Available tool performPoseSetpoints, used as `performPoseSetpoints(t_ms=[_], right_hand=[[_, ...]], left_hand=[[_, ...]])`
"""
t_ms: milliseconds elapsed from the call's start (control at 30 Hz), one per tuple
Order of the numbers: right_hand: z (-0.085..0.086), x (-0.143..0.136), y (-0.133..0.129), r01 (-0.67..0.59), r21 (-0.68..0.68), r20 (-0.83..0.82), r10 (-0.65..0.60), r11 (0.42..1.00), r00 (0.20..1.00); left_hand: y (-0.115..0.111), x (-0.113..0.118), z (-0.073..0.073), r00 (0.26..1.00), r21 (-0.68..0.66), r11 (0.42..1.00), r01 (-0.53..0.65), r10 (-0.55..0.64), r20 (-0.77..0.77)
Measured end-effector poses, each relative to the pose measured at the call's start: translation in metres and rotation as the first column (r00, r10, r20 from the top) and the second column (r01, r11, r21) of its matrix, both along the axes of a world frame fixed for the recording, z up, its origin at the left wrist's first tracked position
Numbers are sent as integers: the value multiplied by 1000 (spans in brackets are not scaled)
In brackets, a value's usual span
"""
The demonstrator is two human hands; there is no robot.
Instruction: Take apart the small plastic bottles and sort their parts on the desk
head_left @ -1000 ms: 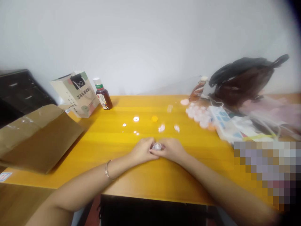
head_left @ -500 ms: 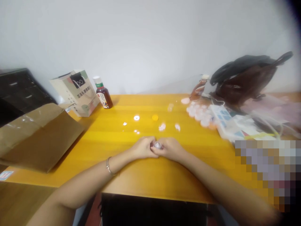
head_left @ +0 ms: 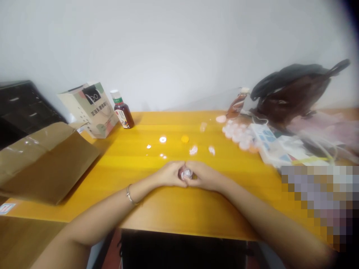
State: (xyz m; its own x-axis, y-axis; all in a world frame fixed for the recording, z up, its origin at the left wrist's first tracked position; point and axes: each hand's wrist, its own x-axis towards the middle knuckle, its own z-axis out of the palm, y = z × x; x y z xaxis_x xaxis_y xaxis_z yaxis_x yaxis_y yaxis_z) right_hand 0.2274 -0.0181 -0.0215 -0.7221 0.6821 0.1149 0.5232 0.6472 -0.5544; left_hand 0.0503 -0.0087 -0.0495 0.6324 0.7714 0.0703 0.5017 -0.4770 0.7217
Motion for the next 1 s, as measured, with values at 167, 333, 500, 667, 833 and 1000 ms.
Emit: performPoseSetpoints(t_ms=[167,333,500,667,833,1000], right_hand=[[11,12,-3,64,-10,14,-64,998,998],[7,6,-3,263,84,72,-269,961,960],[-2,-8,-11,365,37,81,-367,930,927],[2,0,-14,165,71,-25,-164,984,986],[5,4,-11,217,221,-95,-201,951,975],[-1,-9,-14,318,283,19,-337,905,941]], left_hand=[[-1,0,-2,1000,-11,1000,0,1,27],[-1,-1,-5,1000,2,1000,5,-5,22],[-1,-1,-3,1000,7,1000,3,-3,19],[-2,-1,0,999,-14,1000,17,-17,38],[-1,-2,-4,1000,-16,1000,10,-10,25],[3,-1,-8,999,-31,999,-7,8,36]])
